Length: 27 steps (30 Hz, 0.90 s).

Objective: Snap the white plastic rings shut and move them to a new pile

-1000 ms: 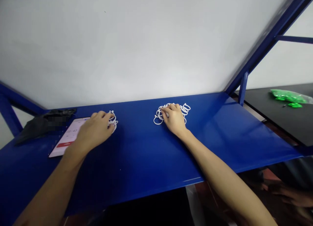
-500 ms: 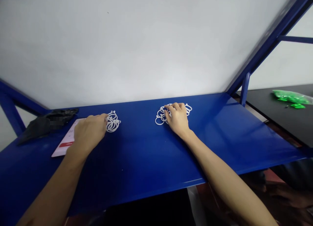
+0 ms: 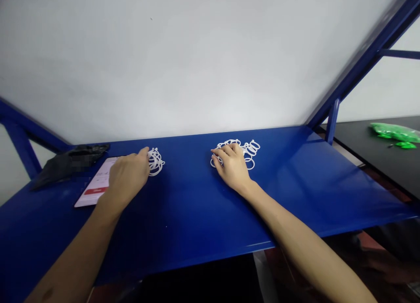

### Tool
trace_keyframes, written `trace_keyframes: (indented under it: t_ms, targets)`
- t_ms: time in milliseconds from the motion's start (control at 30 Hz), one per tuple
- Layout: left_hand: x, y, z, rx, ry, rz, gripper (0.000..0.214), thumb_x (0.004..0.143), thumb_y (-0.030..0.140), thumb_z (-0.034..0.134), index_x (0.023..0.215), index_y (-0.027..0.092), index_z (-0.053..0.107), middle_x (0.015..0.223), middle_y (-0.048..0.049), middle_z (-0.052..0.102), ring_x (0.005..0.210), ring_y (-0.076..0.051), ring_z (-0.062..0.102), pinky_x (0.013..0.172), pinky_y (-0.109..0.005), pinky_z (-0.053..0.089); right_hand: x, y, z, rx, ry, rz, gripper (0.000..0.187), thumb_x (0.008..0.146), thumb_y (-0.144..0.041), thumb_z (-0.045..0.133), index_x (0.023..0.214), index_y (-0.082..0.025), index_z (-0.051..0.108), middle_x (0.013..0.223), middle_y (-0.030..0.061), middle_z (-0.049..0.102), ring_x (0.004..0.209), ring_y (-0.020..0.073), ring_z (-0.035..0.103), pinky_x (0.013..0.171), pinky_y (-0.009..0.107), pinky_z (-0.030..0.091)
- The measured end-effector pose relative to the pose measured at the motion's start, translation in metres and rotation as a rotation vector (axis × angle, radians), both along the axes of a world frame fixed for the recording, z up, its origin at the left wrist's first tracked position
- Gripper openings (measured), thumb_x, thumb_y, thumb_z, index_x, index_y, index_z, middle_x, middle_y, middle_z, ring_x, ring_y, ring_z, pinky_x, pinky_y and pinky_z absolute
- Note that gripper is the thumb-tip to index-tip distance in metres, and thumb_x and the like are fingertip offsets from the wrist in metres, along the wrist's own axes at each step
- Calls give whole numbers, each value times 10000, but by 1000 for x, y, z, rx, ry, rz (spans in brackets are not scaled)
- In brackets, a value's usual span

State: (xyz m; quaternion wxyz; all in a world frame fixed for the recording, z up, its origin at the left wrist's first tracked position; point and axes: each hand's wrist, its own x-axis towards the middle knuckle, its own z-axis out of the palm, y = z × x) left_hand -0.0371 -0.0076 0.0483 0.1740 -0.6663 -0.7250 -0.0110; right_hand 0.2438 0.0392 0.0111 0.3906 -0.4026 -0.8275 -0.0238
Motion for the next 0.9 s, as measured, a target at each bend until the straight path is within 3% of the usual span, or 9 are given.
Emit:
trace_keyframes:
  t_ms: [133,333,500,567,700,900]
  targets:
    - [6,1,2,14,-14,17,334,949,159,306,1133,85,575,838,-185,695,819,-316,680,735,-385,453,-4,-3,-1,-18,9,44,225,967,-256,548,1124,-218,704,960,83,703,953,265,506,890,460,441]
    - [0,11,-14,-60,-61,44,314,960,285,352,1128,98,540,844,-166,688,768,-301,670,658,-355,449,-4,-3,-2,-54,-2,67,230,971,-267,538,1116,-229,713,962,78,704,961,266,504,909,473,436]
    - [-7,14,-20,105,-94,10,268,935,292,393,1039,119,569,982,-206,642,964,-336,614,717,-385,460,-3,-3,-3,-61,0,57,233,975,-272,532,1112,-232,716,981,79,701,984,269,501,925,470,429]
    - [-7,15,-19,167,-81,-5,258,926,280,395,1020,116,572,1012,-208,625,999,-339,591,741,-394,461,-3,-3,-3,-58,1,49,234,977,-277,529,1107,-226,716,980,78,701,985,266,498,928,464,428]
    - [0,13,-14,186,-79,31,287,943,277,343,1024,117,566,936,-174,638,881,-307,618,685,-377,450,-4,-4,-2,-61,4,59,236,975,-272,530,1103,-219,722,966,82,702,986,266,496,926,472,434]
    - [20,4,0,197,-231,36,251,944,303,389,1046,164,570,882,-121,688,767,-275,652,631,-353,440,-8,-8,3,-106,-9,117,253,974,-267,523,1127,-247,724,985,86,695,989,268,513,915,485,450]
